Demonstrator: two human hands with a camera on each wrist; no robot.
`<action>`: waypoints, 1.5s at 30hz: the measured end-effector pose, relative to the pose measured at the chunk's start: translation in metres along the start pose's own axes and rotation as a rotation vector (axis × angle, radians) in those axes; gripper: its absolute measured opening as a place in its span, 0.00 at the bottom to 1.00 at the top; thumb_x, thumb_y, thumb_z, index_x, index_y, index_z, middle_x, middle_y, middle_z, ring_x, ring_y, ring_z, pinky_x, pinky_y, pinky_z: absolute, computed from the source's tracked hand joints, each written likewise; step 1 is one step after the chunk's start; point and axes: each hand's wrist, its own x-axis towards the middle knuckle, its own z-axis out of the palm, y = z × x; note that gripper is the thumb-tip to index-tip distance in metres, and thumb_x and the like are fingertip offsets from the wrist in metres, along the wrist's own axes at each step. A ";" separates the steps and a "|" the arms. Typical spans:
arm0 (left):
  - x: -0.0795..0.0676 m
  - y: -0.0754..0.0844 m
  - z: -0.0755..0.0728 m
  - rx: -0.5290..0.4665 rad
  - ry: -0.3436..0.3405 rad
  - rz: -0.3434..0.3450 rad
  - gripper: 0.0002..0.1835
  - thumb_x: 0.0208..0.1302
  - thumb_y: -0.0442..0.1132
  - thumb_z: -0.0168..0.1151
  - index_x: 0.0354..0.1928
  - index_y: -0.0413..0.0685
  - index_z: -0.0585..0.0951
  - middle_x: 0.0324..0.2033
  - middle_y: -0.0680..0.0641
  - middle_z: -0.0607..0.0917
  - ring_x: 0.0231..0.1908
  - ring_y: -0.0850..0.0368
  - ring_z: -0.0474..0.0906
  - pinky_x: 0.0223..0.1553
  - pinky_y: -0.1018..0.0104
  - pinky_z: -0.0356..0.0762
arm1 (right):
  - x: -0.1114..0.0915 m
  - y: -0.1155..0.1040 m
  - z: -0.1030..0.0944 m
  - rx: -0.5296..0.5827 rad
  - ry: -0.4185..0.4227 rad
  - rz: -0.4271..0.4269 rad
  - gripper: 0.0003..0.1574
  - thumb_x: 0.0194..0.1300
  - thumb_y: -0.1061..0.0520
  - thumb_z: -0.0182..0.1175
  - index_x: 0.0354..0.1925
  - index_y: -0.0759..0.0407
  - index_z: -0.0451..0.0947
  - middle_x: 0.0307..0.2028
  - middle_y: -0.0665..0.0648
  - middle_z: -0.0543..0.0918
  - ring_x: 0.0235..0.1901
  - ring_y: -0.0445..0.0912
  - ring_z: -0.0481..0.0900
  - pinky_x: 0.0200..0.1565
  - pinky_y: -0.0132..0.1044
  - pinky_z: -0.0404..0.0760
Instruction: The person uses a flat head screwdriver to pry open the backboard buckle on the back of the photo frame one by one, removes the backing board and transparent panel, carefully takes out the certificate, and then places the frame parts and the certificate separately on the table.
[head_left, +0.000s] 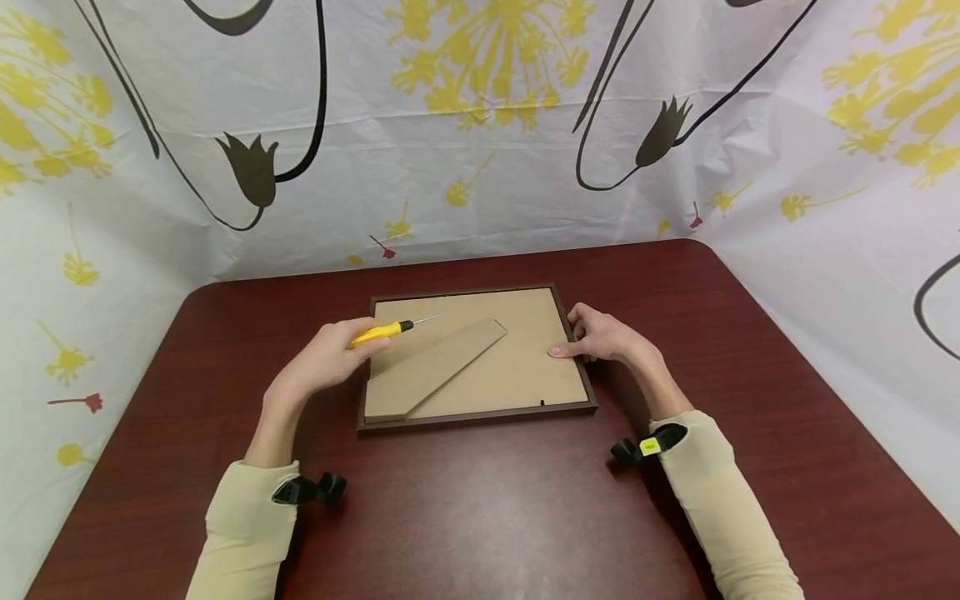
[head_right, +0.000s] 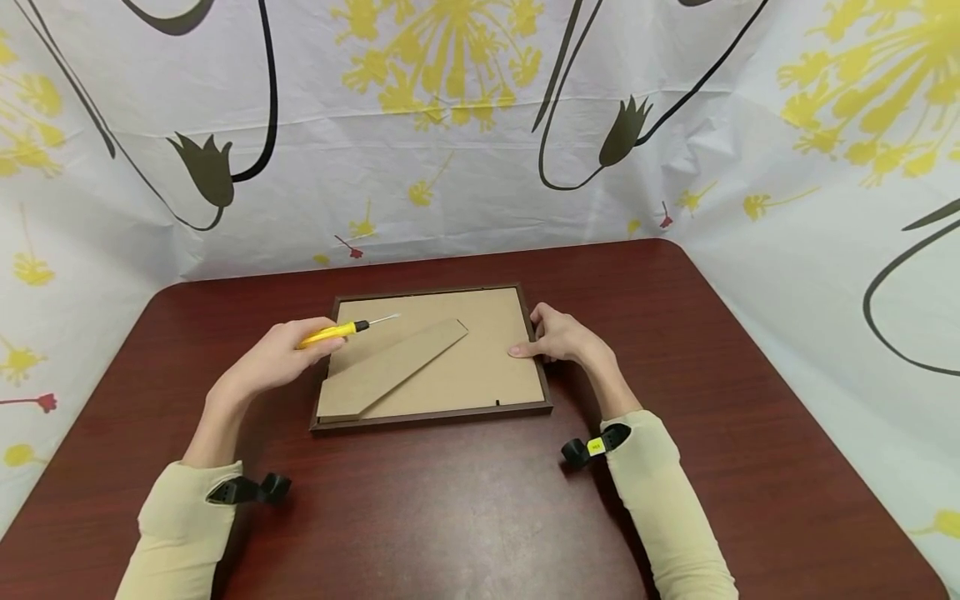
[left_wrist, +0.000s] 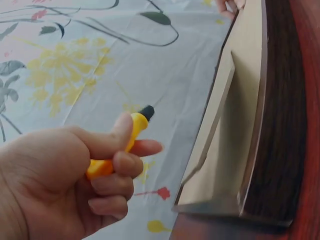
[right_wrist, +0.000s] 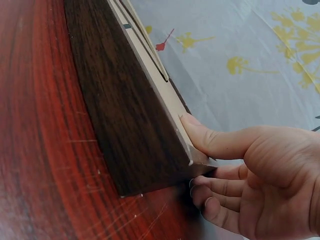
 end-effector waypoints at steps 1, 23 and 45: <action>0.001 0.003 0.001 -0.009 -0.007 0.012 0.14 0.76 0.43 0.58 0.52 0.38 0.80 0.34 0.45 0.78 0.32 0.53 0.70 0.37 0.58 0.69 | 0.000 0.000 0.000 0.006 -0.001 0.002 0.43 0.61 0.47 0.74 0.57 0.68 0.61 0.37 0.61 0.72 0.26 0.49 0.73 0.33 0.42 0.75; 0.019 0.031 0.036 -0.161 -0.009 0.134 0.10 0.73 0.43 0.62 0.46 0.45 0.83 0.30 0.46 0.78 0.28 0.56 0.68 0.32 0.62 0.68 | -0.003 0.000 -0.001 0.034 -0.006 0.004 0.43 0.61 0.48 0.74 0.57 0.68 0.60 0.35 0.59 0.70 0.26 0.49 0.71 0.32 0.41 0.73; 0.046 0.052 0.066 -0.481 0.021 0.086 0.11 0.69 0.43 0.67 0.41 0.42 0.83 0.30 0.49 0.81 0.28 0.58 0.69 0.30 0.69 0.67 | -0.002 -0.001 0.000 0.015 -0.007 -0.001 0.43 0.62 0.49 0.73 0.59 0.69 0.59 0.37 0.60 0.70 0.26 0.49 0.73 0.34 0.41 0.74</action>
